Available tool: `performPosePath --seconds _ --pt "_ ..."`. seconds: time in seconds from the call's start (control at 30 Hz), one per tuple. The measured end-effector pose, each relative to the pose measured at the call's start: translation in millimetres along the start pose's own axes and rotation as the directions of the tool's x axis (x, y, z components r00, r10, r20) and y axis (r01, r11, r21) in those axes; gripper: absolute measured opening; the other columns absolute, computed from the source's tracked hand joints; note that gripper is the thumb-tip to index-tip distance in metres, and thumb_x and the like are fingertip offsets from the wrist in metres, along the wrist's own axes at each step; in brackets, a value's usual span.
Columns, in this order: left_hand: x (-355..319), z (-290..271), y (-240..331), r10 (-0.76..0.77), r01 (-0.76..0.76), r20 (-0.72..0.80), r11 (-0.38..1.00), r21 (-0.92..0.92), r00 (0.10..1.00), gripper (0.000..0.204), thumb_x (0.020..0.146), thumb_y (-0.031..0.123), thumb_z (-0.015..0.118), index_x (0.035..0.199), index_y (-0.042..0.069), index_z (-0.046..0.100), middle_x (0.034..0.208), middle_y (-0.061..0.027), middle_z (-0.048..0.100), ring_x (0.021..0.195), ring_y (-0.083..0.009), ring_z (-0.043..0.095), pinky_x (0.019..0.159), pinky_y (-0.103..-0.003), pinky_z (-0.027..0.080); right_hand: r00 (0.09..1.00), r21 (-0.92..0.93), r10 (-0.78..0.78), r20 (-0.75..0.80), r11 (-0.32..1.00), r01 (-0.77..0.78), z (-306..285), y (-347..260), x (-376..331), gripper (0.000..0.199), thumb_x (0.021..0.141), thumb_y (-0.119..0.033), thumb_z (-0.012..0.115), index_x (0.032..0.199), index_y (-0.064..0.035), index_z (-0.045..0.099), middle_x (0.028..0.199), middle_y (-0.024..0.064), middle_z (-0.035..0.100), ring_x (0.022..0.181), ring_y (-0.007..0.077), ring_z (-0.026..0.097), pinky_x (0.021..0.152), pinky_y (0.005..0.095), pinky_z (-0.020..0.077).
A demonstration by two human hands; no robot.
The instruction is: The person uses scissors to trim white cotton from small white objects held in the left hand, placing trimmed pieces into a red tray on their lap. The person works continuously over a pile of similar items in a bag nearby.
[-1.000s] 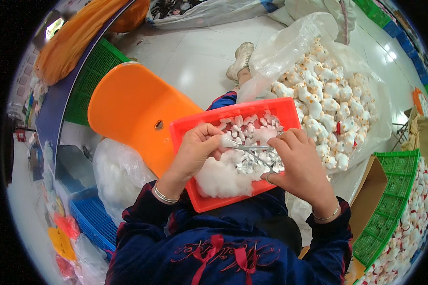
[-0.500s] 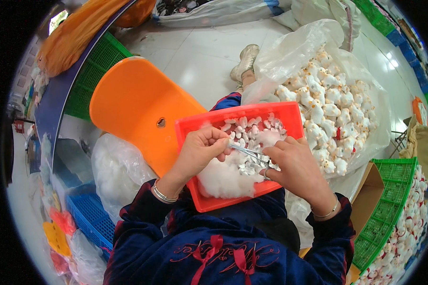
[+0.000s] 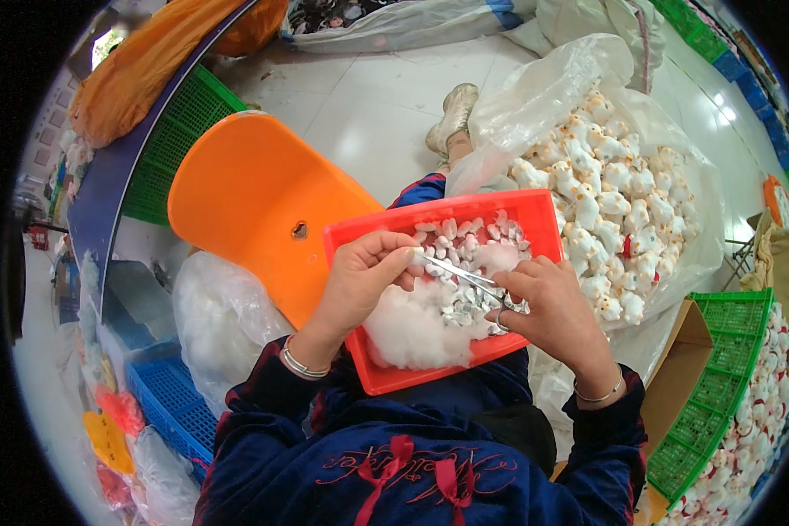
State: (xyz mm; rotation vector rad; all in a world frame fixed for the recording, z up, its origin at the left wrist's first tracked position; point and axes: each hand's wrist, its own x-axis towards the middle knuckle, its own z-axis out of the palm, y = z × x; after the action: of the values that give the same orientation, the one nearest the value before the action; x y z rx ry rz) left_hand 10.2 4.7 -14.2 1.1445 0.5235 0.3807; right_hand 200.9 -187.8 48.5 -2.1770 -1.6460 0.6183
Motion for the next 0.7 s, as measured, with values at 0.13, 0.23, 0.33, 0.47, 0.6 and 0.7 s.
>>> performPosePath --seconds 0.13,0.23,0.33,0.47,0.6,0.7 --pt "1.4 0.6 -2.3 0.006 -0.008 0.033 0.997 0.074 0.999 0.017 0.102 0.011 0.065 0.113 -0.002 0.070 0.092 -0.0065 0.073 0.075 -0.0086 0.067 0.069 -0.023 0.055 0.999 0.005 -0.031 0.012 0.999 0.031 -3.2 -4.4 2.3 0.038 0.077 -0.025 0.085 0.111 -0.0106 0.075 0.084 0.0028 0.063 0.085 0.0261 0.062 0.083 0.0412 0.0428" --pt "0.6 -0.5 -0.1 -0.015 0.008 0.063 0.993 0.116 0.998 0.014 0.103 0.010 0.064 0.111 0.000 0.069 0.090 -0.0060 0.072 0.074 -0.0085 0.066 0.068 -0.023 0.054 0.998 0.091 -0.051 0.045 0.995 0.047 -0.1 1.1 4.5 0.041 0.075 -0.024 0.086 0.111 -0.0098 0.073 0.089 0.0048 0.064 0.091 0.0277 0.061 0.085 0.0413 0.0435" --pt "1.4 -1.3 -2.0 -0.049 0.049 -0.025 0.999 -0.009 0.999 0.012 0.103 0.010 0.063 0.109 0.001 0.069 0.085 -0.0047 0.070 0.069 -0.0089 0.063 0.065 -0.024 0.053 0.994 0.012 -0.078 -0.073 0.997 0.079 -9.8 6.6 0.3 0.047 0.072 -0.022 0.087 0.115 -0.0094 0.071 0.098 0.0077 0.064 0.100 0.0300 0.059 0.089 0.0408 0.0446" --pt "1.5 -8.8 -3.8 -0.165 0.157 -0.008 0.952 -0.263 0.986 0.011 0.103 0.011 0.062 0.108 0.003 0.068 0.078 -0.0029 0.065 0.063 -0.0102 0.058 0.061 -0.025 0.050 0.972 -0.006 -0.142 -0.189 0.990 0.143 -2.5 10.7 -2.0 0.058 0.068 -0.023 0.089 0.120 -0.0108 0.068 0.104 0.0100 0.063 0.110 0.0321 0.056 0.097 0.0433 0.0436" --pt "0.6 -1.2 -2.0 -0.202 0.196 0.011 0.933 -0.302 0.979 0.011 0.104 0.012 0.061 0.108 0.004 0.068 0.076 -0.0019 0.063 0.062 -0.0103 0.056 0.060 -0.026 0.049 0.985 -0.032 -0.108 -0.138 0.994 0.105 3.8 1.0 1.8 0.050 0.072 -0.026 0.088 0.118 -0.0123 0.071 0.101 0.0085 0.064 0.107 0.0303 0.057 0.095 0.0436 0.0430" --pt "0.5 -1.8 -0.6 -0.178 0.173 0.009 0.946 -0.275 0.984 0.012 0.104 0.013 0.062 0.109 0.004 0.068 0.078 -0.0023 0.065 0.064 -0.0103 0.058 0.061 -0.024 0.050 0.996 -0.041 -0.065 -0.069 0.997 0.062 7.2 5.0 2.7 0.044 0.076 -0.028 0.086 0.116 -0.0132 0.073 0.097 0.0071 0.065 0.101 0.0286 0.060 0.093 0.0432 0.0425"
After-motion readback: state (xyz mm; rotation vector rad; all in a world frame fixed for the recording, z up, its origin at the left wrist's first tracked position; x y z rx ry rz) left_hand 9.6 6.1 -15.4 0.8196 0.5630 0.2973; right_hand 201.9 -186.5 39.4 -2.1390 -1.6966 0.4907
